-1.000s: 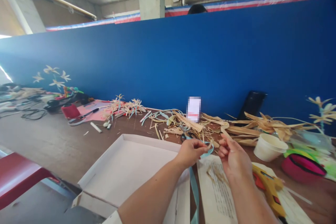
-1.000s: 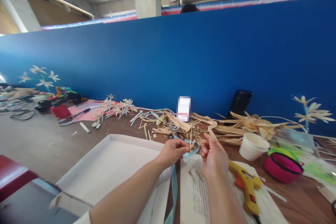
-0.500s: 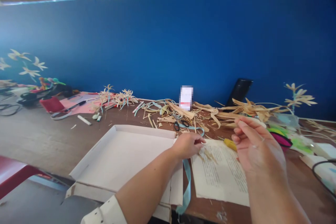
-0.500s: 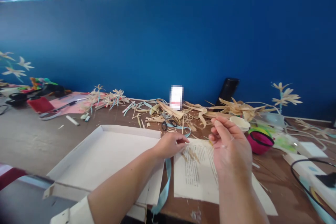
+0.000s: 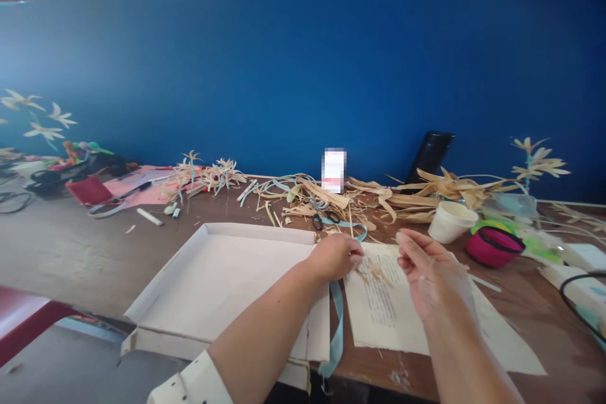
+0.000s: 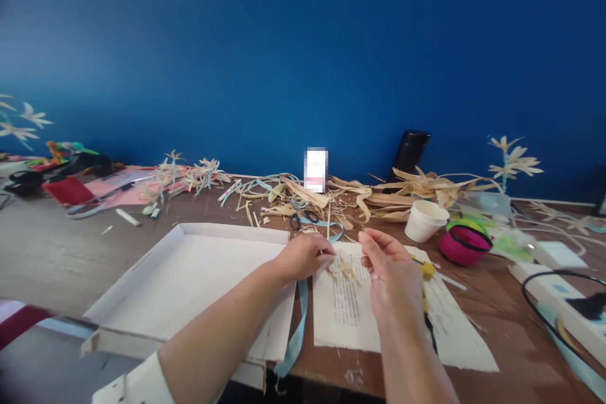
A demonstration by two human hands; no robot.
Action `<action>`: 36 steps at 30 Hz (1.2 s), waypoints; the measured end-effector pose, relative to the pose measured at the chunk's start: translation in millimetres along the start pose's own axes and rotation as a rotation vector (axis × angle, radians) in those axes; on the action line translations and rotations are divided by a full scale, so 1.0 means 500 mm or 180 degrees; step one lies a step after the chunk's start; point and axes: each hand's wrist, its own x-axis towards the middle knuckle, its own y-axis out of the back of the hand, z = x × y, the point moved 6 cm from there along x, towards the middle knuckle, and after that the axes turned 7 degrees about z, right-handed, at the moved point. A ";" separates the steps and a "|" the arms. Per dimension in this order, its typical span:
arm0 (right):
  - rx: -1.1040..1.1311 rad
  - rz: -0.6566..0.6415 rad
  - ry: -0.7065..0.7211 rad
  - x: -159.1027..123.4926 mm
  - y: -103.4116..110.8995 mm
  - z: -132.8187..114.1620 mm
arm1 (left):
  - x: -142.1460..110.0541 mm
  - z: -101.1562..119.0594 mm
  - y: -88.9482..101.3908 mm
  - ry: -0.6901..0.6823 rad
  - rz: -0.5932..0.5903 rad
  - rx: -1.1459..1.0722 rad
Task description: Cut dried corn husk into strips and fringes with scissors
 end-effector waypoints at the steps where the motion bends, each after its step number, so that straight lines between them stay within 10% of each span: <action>1: -0.0003 -0.0031 -0.0035 -0.001 -0.003 0.006 | 0.000 0.003 0.001 -0.0053 -0.0047 0.0101; 12: 0.0211 -0.0254 -0.0282 -0.002 -0.051 0.020 | -0.003 0.003 -0.013 -0.0080 -0.0317 0.0670; 36: 0.0587 -0.0026 -0.0235 0.002 -0.005 0.024 | 0.003 0.004 -0.005 0.0010 -0.0048 0.0216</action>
